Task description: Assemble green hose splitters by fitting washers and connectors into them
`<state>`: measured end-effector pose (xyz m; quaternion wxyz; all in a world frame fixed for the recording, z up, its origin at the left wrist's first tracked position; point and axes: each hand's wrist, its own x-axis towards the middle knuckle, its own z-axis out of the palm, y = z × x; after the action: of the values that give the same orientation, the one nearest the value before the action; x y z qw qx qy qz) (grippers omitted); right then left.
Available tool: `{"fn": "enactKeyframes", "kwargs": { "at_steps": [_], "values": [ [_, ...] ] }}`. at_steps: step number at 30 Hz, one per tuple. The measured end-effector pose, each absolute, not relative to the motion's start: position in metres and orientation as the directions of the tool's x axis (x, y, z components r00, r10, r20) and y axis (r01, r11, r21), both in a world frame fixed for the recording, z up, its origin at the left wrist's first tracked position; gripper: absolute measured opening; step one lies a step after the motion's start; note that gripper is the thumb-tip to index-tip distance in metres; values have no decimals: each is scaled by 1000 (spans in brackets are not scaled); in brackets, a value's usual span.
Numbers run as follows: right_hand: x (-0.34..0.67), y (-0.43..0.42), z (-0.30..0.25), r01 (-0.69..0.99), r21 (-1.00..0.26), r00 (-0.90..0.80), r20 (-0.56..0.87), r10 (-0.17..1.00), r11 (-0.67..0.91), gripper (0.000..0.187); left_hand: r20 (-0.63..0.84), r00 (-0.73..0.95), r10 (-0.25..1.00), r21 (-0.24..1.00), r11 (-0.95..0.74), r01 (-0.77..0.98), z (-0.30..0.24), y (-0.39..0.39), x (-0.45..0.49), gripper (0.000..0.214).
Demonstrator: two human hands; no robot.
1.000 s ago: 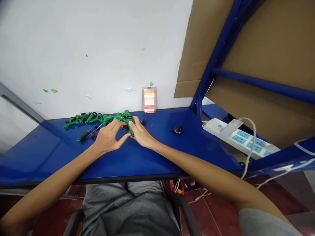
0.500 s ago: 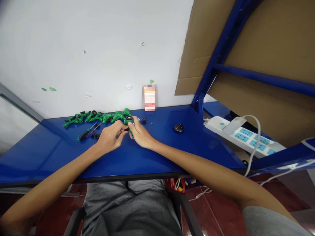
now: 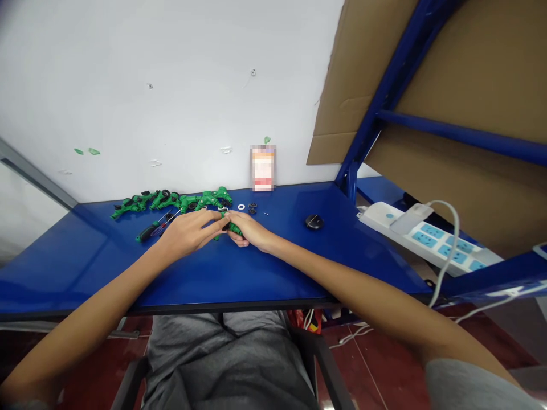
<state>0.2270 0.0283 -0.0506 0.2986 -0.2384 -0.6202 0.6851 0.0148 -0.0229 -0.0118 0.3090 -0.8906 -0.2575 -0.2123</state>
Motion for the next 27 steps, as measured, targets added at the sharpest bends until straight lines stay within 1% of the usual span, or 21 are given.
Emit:
{"fn": "enactKeyframes", "kwargs": {
  "at_steps": [3, 5, 7, 11, 14, 16, 18, 20, 21, 23, 25, 27],
  "values": [
    [228, 26, -51, -84, -990, -727, -14, 686, -110, 34, 481, 820, 310, -497, -675, 546, -10, -26, 15, 20],
    [227, 23, -50, -61, -991, -717, -40, 696, -119, 33, 453, 840, 298, -536, -662, 524, -8, -28, 16, 15],
    [225, 19, -50, -47, -993, -710, -43, 703, -108, 34, 445, 846, 294, -544, -661, 516, -8, -29, 18, 15],
    [222, 15, -49, -55, -994, -705, -31, 709, -98, 37, 497, 804, 326, -444, -701, 558, -12, -30, 23, 23],
    [221, 16, -50, -72, -991, -655, -41, 755, -116, 32, 571, 733, 369, -372, -679, 632, -16, -31, 29, 24],
    [221, 17, -50, -88, -991, -625, -25, 780, -103, 29, 612, 684, 396, -318, -669, 672, -17, -33, 31, 26],
    [221, 18, -50, -96, -992, -617, -4, 787, -79, 29, 639, 647, 416, -257, -677, 690, -17, -33, 31, 26],
    [224, 20, -49, -117, -991, -636, 23, 771, -67, 34, 665, 607, 435, -166, -707, 688, -16, -30, 27, 28],
    [225, 21, -48, -140, -988, -658, 42, 752, -67, 37, 681, 571, 458, -93, -721, 687, -15, -28, 23, 28],
    [230, 24, -44, -200, -978, -704, 102, 703, -58, 39, 717, 447, 534, 107, -719, 687, -13, -22, 13, 30],
    [236, 27, -39, -254, -966, -727, 164, 667, -39, 39, 710, 313, 632, 304, -675, 673, -12, -16, 4, 31],
    [241, 30, -36, -273, -962, -732, 204, 650, -6, 42, 660, 277, 699, 422, -649, 633, -12, -10, -2, 32]
  ]
}}
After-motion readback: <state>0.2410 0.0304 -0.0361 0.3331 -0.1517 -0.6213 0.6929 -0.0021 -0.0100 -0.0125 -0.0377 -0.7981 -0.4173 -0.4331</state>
